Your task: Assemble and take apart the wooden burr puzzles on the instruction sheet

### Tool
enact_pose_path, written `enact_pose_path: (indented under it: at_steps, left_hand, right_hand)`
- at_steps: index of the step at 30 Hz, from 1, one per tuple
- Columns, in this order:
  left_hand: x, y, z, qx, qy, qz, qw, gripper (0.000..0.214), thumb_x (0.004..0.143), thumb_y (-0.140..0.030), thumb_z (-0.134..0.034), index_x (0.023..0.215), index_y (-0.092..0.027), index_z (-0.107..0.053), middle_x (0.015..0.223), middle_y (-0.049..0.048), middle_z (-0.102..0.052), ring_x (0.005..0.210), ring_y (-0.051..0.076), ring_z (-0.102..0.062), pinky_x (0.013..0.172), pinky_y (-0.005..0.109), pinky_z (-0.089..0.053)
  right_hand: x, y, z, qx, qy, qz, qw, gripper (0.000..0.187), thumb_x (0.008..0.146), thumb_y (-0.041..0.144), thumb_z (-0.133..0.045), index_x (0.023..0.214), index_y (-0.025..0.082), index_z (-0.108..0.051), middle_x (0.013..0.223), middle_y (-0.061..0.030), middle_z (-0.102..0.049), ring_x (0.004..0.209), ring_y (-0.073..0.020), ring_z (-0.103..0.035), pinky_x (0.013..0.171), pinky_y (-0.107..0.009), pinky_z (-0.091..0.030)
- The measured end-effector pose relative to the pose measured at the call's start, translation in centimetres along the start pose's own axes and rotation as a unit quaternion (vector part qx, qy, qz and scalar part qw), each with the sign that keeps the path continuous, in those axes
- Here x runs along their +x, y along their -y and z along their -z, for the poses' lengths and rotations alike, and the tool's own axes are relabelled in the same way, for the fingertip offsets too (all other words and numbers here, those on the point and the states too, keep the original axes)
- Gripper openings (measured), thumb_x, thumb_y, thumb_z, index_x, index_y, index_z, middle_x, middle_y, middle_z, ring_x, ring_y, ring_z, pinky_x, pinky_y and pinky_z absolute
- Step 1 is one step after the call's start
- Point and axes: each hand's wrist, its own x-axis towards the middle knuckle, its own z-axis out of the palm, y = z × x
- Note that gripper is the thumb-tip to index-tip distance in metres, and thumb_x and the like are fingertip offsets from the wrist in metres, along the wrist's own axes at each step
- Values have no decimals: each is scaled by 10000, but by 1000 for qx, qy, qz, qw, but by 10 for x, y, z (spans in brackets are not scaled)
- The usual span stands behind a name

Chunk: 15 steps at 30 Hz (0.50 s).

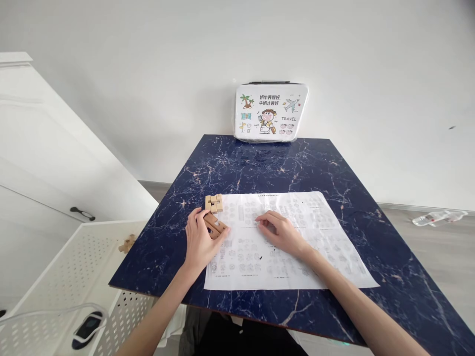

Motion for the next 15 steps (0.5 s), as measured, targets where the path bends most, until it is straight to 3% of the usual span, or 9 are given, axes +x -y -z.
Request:
enact_pose_path:
  at_steps: [5, 9, 12, 15]
  left_hand:
    - [-2, 0, -1, -13, 7, 5, 1000, 706, 899, -561, -764, 1429, -238, -426, 1515, 230, -437, 1421, 474, -498, 1084, 677, -466]
    - [4, 7, 1, -78, -26, 32, 996, 628, 912, -526, -757, 1396, -243, -473, 1507, 208, -443, 1472, 447, -444, 1172, 668, -416]
    - [25, 27, 4, -181, -59, 131, 973, 582, 900, -544, -760, 1334, -249, -508, 1451, 176, -502, 1394, 378, -546, 1189, 593, -445]
    - [58, 52, 5, -206, -46, 160, 964, 502, 980, -573, -626, 1318, -242, -458, 1368, 174, -598, 1232, 318, -690, 1009, 501, -586]
  right_hand:
    - [0, -1, 0, 1, 3, -5, 1000, 164, 1075, 239, -543, 1164, 269, -677, 1042, -76, -710, 941, -247, -713, 788, -404, -621]
    - [0, 0, 1, 1, 4, -5, 1000, 167, 1076, 228, -540, 1165, 270, -675, 1061, -74, -714, 942, -242, -715, 793, -400, -622]
    - [0, 0, 2, 3, 3, -5, 1000, 172, 1074, 221, -541, 1165, 271, -677, 1061, -71, -711, 941, -242, -716, 792, -399, -624]
    - [0, 0, 1, 5, 1, -6, 1000, 172, 1074, 220, -540, 1158, 273, -681, 1049, -69, -711, 932, -243, -716, 784, -398, -625]
